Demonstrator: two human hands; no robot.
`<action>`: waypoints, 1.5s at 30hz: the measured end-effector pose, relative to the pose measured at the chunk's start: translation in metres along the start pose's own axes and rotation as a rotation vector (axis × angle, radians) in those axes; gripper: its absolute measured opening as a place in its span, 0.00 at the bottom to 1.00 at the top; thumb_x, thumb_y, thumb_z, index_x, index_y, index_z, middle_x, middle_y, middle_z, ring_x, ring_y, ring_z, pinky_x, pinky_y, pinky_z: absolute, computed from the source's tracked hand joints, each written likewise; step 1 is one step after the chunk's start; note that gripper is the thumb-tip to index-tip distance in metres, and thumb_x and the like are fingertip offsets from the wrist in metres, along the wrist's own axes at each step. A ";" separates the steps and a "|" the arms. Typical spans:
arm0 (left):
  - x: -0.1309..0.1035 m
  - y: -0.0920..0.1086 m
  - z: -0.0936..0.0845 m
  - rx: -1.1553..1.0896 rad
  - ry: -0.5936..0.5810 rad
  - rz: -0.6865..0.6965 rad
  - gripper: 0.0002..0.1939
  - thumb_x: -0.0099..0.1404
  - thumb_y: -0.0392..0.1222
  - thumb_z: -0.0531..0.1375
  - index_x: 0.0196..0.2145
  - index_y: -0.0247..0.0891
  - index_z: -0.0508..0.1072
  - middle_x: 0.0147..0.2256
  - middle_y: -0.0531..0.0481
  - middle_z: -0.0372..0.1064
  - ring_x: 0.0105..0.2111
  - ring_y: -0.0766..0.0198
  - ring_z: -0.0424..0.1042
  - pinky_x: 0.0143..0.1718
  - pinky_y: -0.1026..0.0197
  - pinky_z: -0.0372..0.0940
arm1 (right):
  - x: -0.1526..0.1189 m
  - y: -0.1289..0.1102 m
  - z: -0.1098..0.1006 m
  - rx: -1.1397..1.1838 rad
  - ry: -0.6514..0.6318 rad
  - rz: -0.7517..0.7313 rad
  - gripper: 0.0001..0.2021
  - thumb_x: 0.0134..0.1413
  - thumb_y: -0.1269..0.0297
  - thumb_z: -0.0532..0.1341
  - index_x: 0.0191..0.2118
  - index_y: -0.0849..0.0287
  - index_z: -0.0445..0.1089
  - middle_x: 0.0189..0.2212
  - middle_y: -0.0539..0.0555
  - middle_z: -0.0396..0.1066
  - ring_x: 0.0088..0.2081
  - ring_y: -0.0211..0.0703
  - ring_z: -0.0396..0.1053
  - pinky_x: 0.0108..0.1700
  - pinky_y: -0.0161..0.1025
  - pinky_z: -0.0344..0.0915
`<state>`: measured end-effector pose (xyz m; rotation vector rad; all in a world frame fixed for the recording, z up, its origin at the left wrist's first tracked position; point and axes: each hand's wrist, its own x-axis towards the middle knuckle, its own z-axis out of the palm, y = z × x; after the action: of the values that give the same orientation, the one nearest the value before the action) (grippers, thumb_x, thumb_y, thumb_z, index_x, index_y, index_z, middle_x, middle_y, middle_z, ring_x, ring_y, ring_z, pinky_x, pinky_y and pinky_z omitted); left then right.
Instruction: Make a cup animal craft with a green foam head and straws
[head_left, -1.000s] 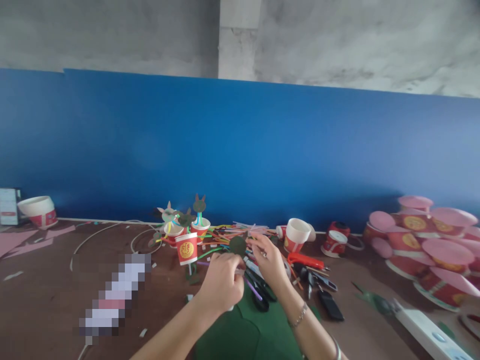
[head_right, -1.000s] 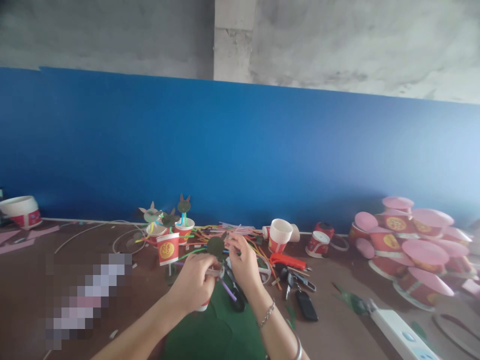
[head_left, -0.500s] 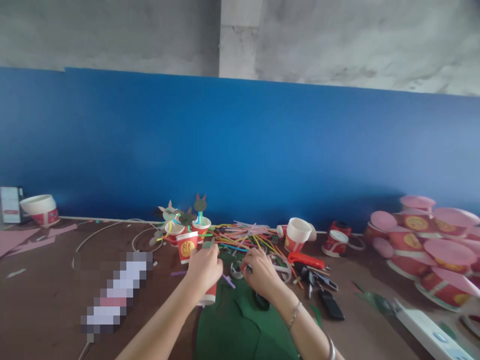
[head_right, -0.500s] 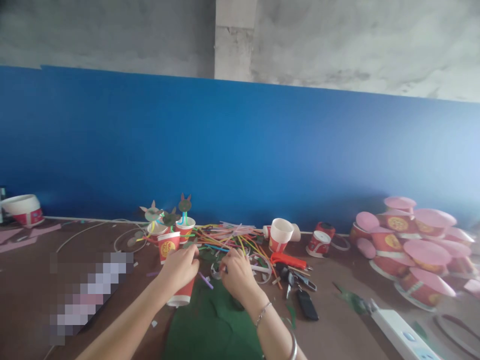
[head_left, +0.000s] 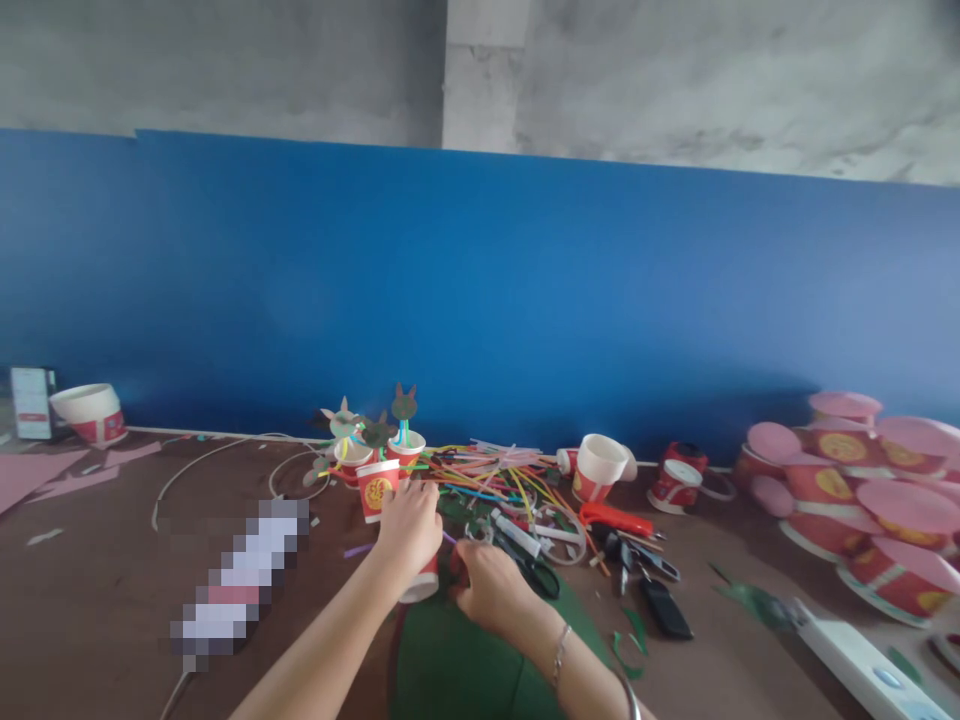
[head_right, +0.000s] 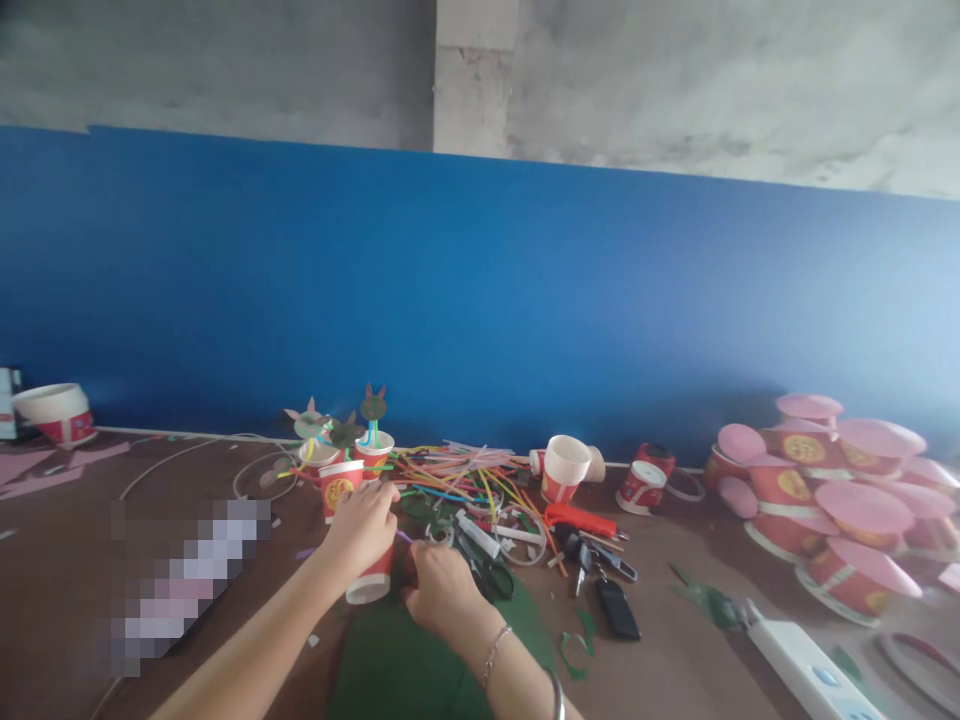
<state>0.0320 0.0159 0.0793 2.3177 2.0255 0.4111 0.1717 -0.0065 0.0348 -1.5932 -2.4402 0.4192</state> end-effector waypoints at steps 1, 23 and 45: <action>0.000 0.001 0.000 -0.012 0.024 0.017 0.13 0.57 0.30 0.51 0.39 0.36 0.69 0.42 0.40 0.68 0.48 0.51 0.63 0.47 0.50 0.55 | 0.000 0.001 -0.001 0.018 0.020 -0.009 0.10 0.40 0.72 0.59 0.34 0.61 0.72 0.31 0.57 0.75 0.34 0.46 0.72 0.34 0.34 0.60; -0.002 0.015 -0.005 -0.436 -0.076 0.100 0.09 0.59 0.35 0.54 0.33 0.40 0.73 0.32 0.49 0.75 0.33 0.62 0.72 0.31 0.65 0.59 | 0.007 0.037 -0.044 0.102 0.311 0.036 0.11 0.47 0.76 0.54 0.33 0.59 0.72 0.33 0.55 0.73 0.39 0.44 0.68 0.42 0.36 0.60; -0.007 0.020 -0.006 -0.496 -0.076 0.079 0.08 0.59 0.31 0.51 0.35 0.41 0.66 0.33 0.51 0.74 0.32 0.63 0.73 0.31 0.65 0.59 | 0.009 0.071 -0.050 -0.218 0.309 0.446 0.10 0.51 0.70 0.52 0.33 0.63 0.71 0.32 0.63 0.75 0.36 0.52 0.73 0.35 0.40 0.61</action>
<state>0.0493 0.0052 0.0882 2.0692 1.5738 0.7217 0.2453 0.0353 0.0578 -2.1168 -1.9501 -0.0387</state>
